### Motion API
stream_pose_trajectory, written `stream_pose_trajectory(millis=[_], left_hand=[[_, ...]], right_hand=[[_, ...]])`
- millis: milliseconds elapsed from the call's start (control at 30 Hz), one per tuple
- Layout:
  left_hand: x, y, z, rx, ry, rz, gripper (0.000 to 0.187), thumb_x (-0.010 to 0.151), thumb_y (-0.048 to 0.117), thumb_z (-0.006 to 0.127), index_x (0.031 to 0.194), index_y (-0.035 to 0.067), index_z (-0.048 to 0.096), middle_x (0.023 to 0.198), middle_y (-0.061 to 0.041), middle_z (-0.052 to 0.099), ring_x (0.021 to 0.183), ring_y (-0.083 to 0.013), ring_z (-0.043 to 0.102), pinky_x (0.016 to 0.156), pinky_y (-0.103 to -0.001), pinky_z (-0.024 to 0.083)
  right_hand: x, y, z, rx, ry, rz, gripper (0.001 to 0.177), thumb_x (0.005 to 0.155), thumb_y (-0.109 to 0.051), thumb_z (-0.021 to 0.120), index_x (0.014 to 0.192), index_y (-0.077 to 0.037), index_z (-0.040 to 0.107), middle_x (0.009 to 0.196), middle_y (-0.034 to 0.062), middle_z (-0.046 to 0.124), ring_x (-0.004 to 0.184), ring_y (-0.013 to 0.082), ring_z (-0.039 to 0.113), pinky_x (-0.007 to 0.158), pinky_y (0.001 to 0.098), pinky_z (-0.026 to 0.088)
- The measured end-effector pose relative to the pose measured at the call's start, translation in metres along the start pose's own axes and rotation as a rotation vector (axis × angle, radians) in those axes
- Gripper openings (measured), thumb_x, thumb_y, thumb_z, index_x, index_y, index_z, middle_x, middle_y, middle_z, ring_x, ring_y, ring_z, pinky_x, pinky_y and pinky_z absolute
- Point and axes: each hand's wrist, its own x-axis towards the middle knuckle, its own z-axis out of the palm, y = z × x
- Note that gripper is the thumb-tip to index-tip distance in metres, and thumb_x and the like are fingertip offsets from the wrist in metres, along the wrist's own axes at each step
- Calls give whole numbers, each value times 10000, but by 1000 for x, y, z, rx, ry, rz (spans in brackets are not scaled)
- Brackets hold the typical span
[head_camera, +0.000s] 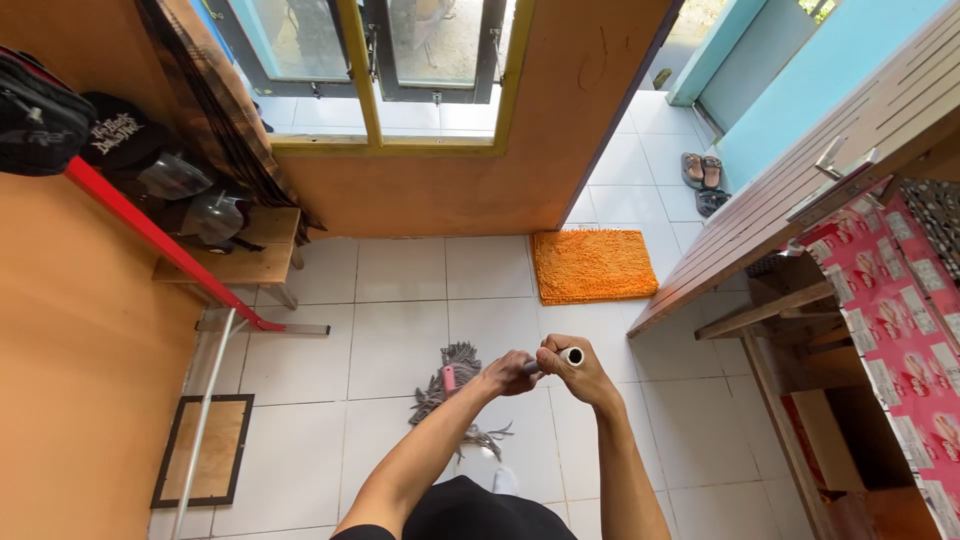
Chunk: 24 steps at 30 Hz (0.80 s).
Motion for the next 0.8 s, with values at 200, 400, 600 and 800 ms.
stream_pose_trajectory(millis=[200,400,600,800], left_hand=[[-58,-45,-53,-17,122,-131,256,888,300,622,824,73,721,816,-190,694,797,-412,667,729,-504,537],[-111,-97,-95,4,152,-269,181,829,199,563,806,77,696,778,-187,690,760,-404,660,709,-494,539],[-150,-164,-111,53,178,-375,164,788,171,565,810,103,712,800,-144,716,812,-367,687,738,-482,557],[-186,-208,-113,59,242,-425,188,763,155,590,866,120,744,855,-134,736,860,-369,696,779,-483,567]], right_hand=[[34,4,68,58,-18,-42,439,983,-328,703,673,-73,524,655,20,539,627,115,474,557,289,402],[64,21,138,158,-35,44,373,976,-275,681,691,-71,553,685,26,566,702,122,547,648,306,459],[85,54,204,230,-37,71,349,993,-236,638,707,-58,547,730,41,617,721,126,554,673,309,465],[90,82,254,334,-56,35,347,1021,-168,615,709,-62,504,704,43,580,720,146,559,683,309,471]])
